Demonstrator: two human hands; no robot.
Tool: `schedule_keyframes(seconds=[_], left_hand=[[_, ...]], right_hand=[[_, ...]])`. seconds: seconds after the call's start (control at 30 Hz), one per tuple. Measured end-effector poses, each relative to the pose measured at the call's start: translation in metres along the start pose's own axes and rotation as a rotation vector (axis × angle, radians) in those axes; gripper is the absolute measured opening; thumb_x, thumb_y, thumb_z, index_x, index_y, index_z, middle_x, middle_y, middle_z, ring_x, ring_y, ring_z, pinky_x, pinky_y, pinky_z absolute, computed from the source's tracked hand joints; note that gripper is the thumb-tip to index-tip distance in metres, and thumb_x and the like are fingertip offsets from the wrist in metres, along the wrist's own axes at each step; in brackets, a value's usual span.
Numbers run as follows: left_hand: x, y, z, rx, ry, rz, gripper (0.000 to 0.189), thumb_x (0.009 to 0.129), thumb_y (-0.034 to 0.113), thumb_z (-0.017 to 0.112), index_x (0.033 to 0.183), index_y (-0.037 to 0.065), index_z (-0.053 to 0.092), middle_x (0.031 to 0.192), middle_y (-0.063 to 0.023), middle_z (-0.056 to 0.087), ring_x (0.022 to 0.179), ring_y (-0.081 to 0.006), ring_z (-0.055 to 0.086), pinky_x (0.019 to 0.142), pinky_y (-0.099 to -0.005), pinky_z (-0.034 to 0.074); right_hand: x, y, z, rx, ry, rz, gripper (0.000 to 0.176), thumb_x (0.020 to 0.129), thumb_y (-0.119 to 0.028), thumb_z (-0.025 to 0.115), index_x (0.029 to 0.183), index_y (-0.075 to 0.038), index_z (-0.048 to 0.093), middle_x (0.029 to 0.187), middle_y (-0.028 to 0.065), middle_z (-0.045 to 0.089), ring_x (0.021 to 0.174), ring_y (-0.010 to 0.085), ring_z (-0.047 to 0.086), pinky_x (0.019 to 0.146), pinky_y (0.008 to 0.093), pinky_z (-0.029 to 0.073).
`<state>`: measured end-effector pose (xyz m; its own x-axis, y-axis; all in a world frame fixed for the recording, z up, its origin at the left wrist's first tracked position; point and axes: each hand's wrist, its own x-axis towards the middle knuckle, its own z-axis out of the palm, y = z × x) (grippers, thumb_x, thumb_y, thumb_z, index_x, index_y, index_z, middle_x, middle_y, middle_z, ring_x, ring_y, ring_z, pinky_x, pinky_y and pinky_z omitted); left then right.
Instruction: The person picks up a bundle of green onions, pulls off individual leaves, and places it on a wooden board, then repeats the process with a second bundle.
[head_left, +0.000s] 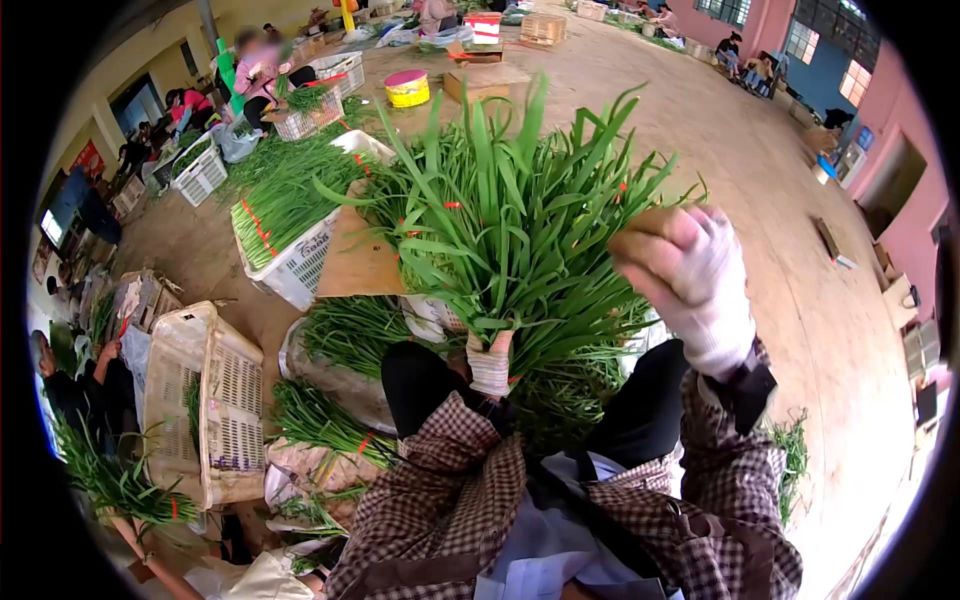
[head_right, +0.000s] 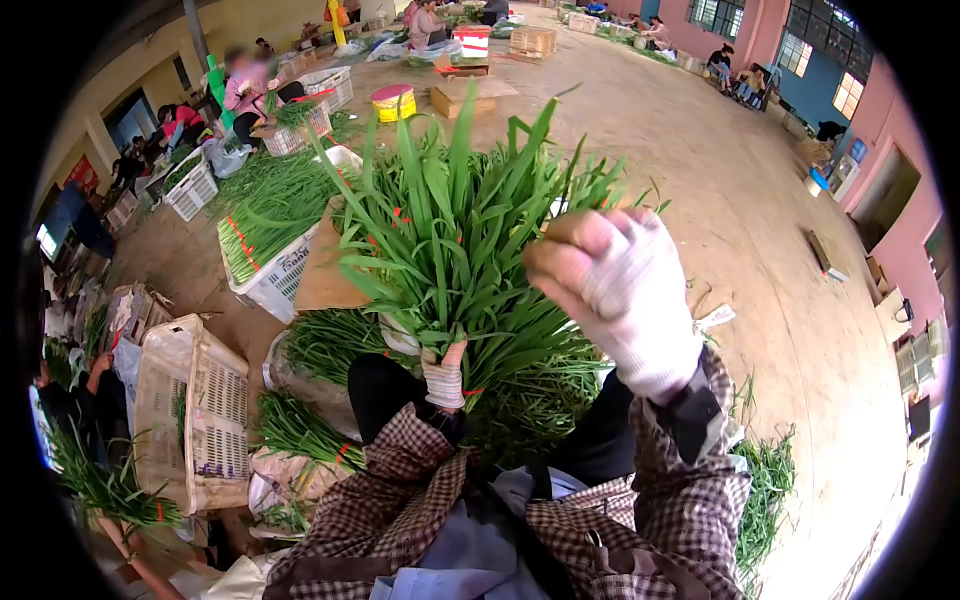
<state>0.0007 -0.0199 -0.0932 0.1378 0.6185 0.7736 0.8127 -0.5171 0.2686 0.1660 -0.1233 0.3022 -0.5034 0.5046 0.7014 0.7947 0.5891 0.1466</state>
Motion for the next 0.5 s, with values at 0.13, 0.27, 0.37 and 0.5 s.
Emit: schedule_keyframes(seconds=[0.13,0.27,0.37,0.5], left_hand=[[0.035,0.039,-0.063,-1.573,0.13,-0.655,0.03,0.092,0.016,0.049,0.116,-0.001,0.052,0.111,-0.0105,0.06,0.092,-0.013,0.058,0.08,-0.0246,0.048],[0.03,0.035,-0.06,-1.514,0.053,-0.619,0.032,0.09,0.009,0.05,0.122,0.001,0.048,0.115,-0.0096,0.058,0.091,-0.012,0.057,0.077,-0.025,0.048],[0.031,0.035,-0.058,-1.557,0.05,-0.649,0.029,0.092,0.013,0.048,0.119,0.003,0.051,0.11,-0.0083,0.06,0.09,-0.0127,0.057,0.076,-0.0256,0.048],[0.023,0.027,-0.048,-1.788,0.05,-0.891,0.033,0.084,0.001,0.058,0.116,0.0,0.05,0.112,-0.0117,0.057,0.097,-0.0208,0.057,0.087,-0.0312,0.05]], right_hand=[[0.017,0.025,0.032,-0.258,-0.174,-0.049,0.024,0.064,-0.022,0.07,0.086,-0.017,0.064,0.093,0.0005,0.054,0.088,0.021,0.053,0.077,0.0362,0.041],[0.013,0.044,0.052,-0.196,-0.234,-0.145,0.018,0.064,-0.02,0.071,0.079,-0.013,0.064,0.094,0.0026,0.055,0.087,0.0247,0.053,0.08,0.0385,0.041],[-0.001,0.063,0.063,0.324,-0.125,0.13,0.012,0.069,-0.017,0.071,0.076,-0.009,0.064,0.094,0.0056,0.056,0.086,0.0253,0.054,0.079,0.0375,0.042],[-0.013,0.07,0.053,1.203,0.482,0.548,0.014,0.082,-0.019,0.062,0.087,-0.006,0.062,0.097,0.0039,0.057,0.087,0.0187,0.052,0.082,0.033,0.04]])
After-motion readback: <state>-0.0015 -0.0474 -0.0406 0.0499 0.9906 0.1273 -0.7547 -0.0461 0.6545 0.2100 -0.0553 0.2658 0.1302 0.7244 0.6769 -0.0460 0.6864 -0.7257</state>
